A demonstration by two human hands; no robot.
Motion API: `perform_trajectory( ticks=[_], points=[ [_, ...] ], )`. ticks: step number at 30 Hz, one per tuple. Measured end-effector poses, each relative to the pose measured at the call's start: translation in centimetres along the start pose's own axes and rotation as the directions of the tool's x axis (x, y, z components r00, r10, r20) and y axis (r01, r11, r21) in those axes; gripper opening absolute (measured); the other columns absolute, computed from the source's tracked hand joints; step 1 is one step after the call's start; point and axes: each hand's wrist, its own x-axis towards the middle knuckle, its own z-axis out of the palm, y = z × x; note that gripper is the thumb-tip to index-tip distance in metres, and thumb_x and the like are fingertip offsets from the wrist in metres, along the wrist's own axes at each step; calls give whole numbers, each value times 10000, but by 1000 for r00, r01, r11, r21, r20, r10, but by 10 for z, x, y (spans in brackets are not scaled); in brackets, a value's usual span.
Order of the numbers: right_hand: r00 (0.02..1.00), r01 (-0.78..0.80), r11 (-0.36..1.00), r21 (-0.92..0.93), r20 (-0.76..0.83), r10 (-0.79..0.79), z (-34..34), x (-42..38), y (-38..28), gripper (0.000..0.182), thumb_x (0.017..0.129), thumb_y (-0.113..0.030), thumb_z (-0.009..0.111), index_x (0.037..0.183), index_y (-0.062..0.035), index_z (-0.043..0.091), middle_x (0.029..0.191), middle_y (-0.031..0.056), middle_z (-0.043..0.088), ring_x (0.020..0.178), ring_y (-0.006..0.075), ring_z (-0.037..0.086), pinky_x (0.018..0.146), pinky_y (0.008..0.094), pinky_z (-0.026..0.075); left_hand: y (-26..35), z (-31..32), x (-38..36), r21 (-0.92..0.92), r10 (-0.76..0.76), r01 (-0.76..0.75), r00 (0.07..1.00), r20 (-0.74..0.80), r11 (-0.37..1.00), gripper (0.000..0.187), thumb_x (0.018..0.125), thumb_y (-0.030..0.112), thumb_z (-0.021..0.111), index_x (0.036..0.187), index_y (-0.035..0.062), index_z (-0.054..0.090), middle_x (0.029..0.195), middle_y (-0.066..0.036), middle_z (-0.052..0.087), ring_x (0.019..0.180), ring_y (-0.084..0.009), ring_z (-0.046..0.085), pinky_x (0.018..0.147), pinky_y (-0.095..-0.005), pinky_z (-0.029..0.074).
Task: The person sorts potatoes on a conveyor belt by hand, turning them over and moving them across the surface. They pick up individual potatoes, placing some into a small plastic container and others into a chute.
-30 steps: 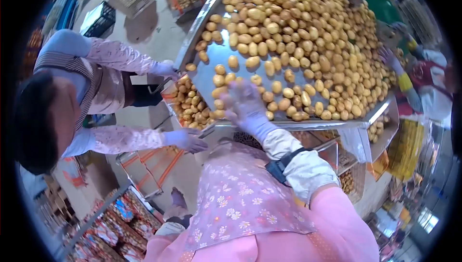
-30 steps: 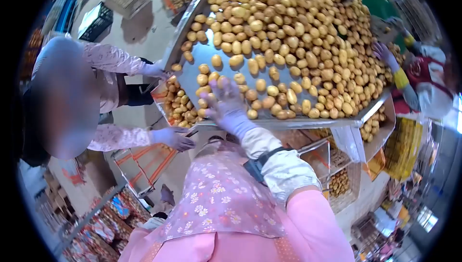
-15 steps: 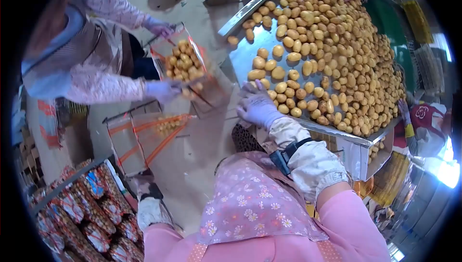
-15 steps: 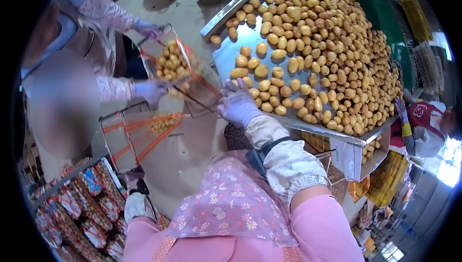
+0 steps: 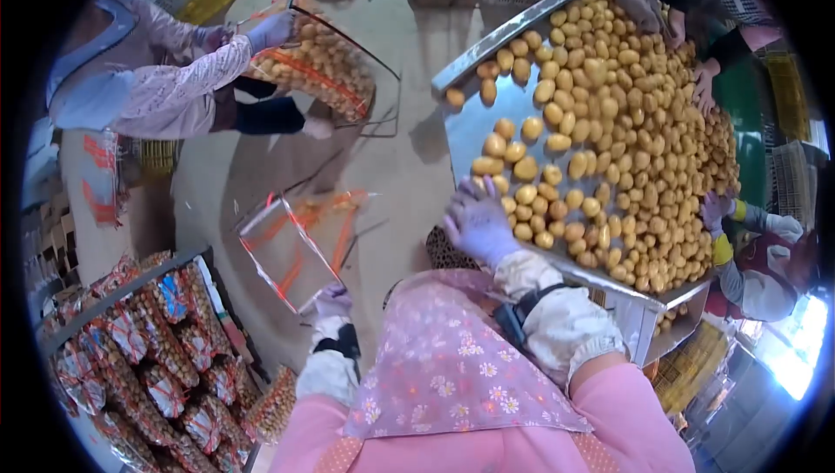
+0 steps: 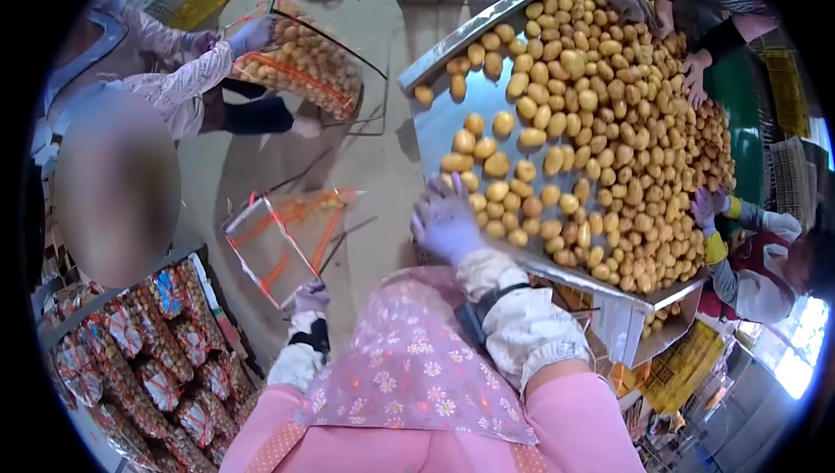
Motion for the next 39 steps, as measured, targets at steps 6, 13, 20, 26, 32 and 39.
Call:
perform_trajectory(
  ticks=[6, 13, 20, 26, 32, 39],
  points=[
    [998, 13, 989, 149, -69, -3, -3, -3, 3, 313, 914, -339, 600, 1035, -84, 737, 1198, 83, 667, 1393, 290, 449, 1220, 586, 207, -90, 77, 7, -284, -81, 57, 994, -72, 957, 200, 895, 70, 509, 713, 150, 499, 672, -9, 514, 618, -141, 502, 638, -266, 443],
    [992, 20, 977, 214, -130, 8, 1, -4, 6, 314, 917, -341, 603, 1053, -84, 720, 1192, 74, 665, 1386, 277, 454, 1234, 569, 188, -98, 260, -103, -327, -304, 256, 947, -103, 910, 269, 842, -10, 454, 654, 167, 377, 590, 24, 375, 533, -120, 393, 561, -244, 347],
    [995, 17, 979, 201, -97, 2, 0, -4, 6, 293, 901, -332, 625, 1068, -102, 698, 1186, 74, 665, 1334, 284, 497, 1224, 565, 214, -147, 297, -136, 738, 261, -627, 777, 573, 249, 332, 1016, 166, 491, 714, 99, 612, 690, -19, 631, 609, -169, 586, 635, -349, 495],
    [995, 15, 965, 262, -96, 11, 2, -6, 10, 362, 922, -375, 613, 1114, -80, 699, 1224, 87, 665, 1372, 281, 475, 1244, 550, 176, -146, 339, -166, 428, -233, -19, 816, 529, 904, 287, 1029, 233, 436, 1155, 71, 636, 1093, -95, 692, 1035, -233, 673, 930, -381, 535],
    [997, -4, 956, 294, -73, 27, -2, -5, 11, 337, 934, -361, 597, 1101, -87, 697, 1251, 91, 650, 1354, 297, 490, 1238, 563, 179, -199, 256, -68, 696, -81, -686, 697, 713, 213, 390, 1060, 265, 332, 1305, 92, 581, 1270, -112, 644, 1193, -243, 616, 1036, -382, 492],
    [999, -39, 970, 242, -7, 42, -3, -4, 12, 335, 967, -362, 566, 1131, -97, 690, 1259, 102, 646, 1384, 304, 471, 1236, 573, 195, -135, 359, -175, 230, -401, 342, 864, 304, 911, 493, 1074, 389, 267, 1332, 70, 540, 1334, -161, 596, 1256, -300, 568, 1102, -434, 446]
  ],
)
